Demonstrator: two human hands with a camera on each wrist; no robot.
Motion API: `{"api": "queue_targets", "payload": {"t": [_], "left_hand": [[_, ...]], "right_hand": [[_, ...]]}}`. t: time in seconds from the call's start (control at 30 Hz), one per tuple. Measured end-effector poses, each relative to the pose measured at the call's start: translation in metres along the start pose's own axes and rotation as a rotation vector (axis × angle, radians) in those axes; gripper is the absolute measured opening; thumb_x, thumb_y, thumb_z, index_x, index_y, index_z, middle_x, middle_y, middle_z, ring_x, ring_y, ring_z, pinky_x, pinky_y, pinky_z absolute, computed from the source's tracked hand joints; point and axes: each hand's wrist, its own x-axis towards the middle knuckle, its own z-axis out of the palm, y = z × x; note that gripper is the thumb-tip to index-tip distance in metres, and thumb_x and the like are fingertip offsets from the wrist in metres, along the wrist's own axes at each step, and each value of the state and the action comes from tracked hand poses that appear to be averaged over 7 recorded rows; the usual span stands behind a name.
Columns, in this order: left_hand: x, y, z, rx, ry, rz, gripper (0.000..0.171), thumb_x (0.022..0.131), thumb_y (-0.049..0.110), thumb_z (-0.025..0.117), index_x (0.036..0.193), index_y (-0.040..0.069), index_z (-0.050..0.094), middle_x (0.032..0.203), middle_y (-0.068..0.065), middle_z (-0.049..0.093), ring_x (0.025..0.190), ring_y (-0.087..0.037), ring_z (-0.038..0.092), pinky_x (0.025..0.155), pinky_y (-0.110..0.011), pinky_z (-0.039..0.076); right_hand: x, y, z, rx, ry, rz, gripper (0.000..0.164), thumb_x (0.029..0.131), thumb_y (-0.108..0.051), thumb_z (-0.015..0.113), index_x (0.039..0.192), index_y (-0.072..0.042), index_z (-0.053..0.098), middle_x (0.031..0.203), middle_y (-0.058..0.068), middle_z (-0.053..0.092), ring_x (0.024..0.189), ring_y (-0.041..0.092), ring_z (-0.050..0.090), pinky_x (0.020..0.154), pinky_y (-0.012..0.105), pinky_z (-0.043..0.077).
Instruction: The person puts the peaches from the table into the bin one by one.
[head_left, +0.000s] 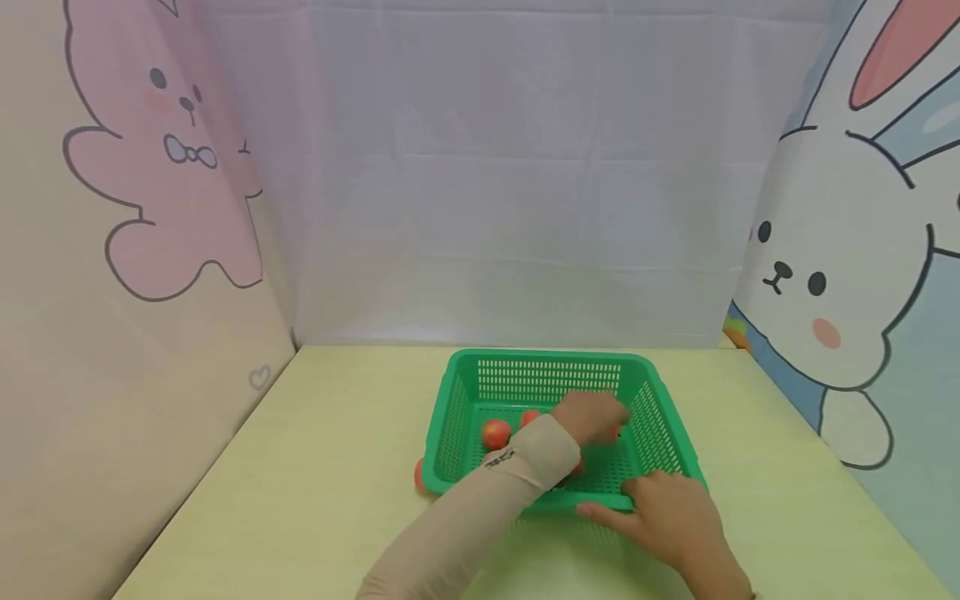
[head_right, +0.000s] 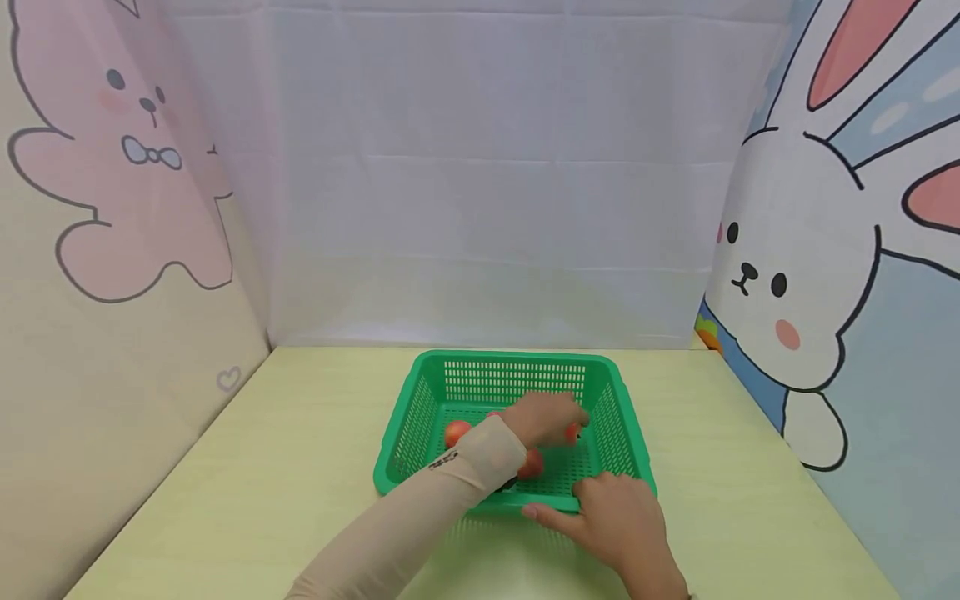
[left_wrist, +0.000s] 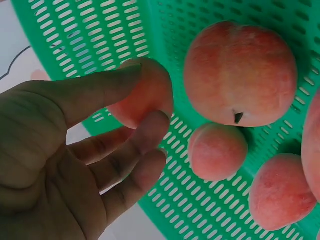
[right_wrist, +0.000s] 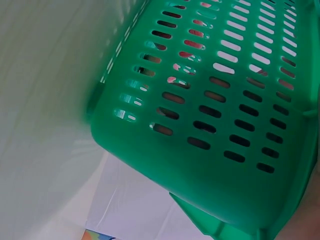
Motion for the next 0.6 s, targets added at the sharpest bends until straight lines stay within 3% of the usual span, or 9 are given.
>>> {"api": "queue_targets", "payload": {"t": [0.07, 0.13, 0.3, 0.5, 0.6], "left_hand": [[-0.0001, 0.0018, 0.0019, -0.001, -0.006, -0.015, 0.021, 0.108, 0.023, 0.067, 0.124, 0.031, 0.078, 0.098, 0.011, 0.071, 0.071, -0.004, 0.055, 0.056, -0.022, 0.038], [0.0009, 0.0032, 0.0039, -0.002, -0.022, -0.036, 0.015, 0.108, 0.022, 0.067, 0.113, 0.028, 0.079, 0.086, 0.008, 0.066, 0.063, -0.006, 0.049, 0.053, -0.024, 0.036], [0.0039, 0.0064, 0.0058, 0.065, -0.079, -0.093, 0.011, 0.108, 0.025, 0.066, 0.107, 0.029, 0.077, 0.089, 0.008, 0.064, 0.063, -0.006, 0.048, 0.053, -0.024, 0.04], [0.0041, 0.0076, 0.0058, 0.109, -0.152, -0.141, 0.018, 0.108, 0.026, 0.065, 0.092, 0.023, 0.07, 0.088, 0.005, 0.068, 0.071, -0.01, 0.059, 0.069, -0.029, 0.053], [0.0034, 0.0069, 0.0066, 0.094, -0.177, -0.15, 0.018, 0.109, 0.026, 0.063, 0.092, 0.022, 0.07, 0.089, 0.004, 0.069, 0.072, -0.012, 0.062, 0.073, -0.03, 0.054]], "right_hand": [[-0.0001, -0.0002, -0.0001, 0.001, -0.004, 0.004, 0.069, 0.086, -0.084, 0.064, 0.058, -0.023, 0.047, 0.054, -0.007, 0.039, 0.05, 0.011, 0.038, 0.049, 0.031, 0.032], [-0.0004, -0.0005, 0.0, 0.003, 0.0, 0.003, 0.069, 0.086, -0.083, 0.065, 0.058, -0.023, 0.047, 0.054, -0.007, 0.039, 0.05, 0.011, 0.038, 0.049, 0.031, 0.032], [-0.0005, -0.0008, 0.0002, 0.006, 0.022, -0.004, 0.069, 0.085, -0.083, 0.066, 0.057, -0.023, 0.045, 0.053, -0.008, 0.037, 0.049, 0.011, 0.037, 0.048, 0.03, 0.031], [-0.0003, -0.0003, 0.0006, 0.012, 0.06, -0.019, 0.07, 0.085, -0.082, 0.067, 0.055, -0.024, 0.043, 0.052, -0.009, 0.035, 0.047, 0.01, 0.035, 0.047, 0.029, 0.03], [-0.0006, 0.0001, 0.001, 0.015, 0.067, -0.022, 0.07, 0.085, -0.082, 0.067, 0.055, -0.024, 0.043, 0.052, -0.009, 0.034, 0.047, 0.01, 0.034, 0.047, 0.029, 0.03]]}}
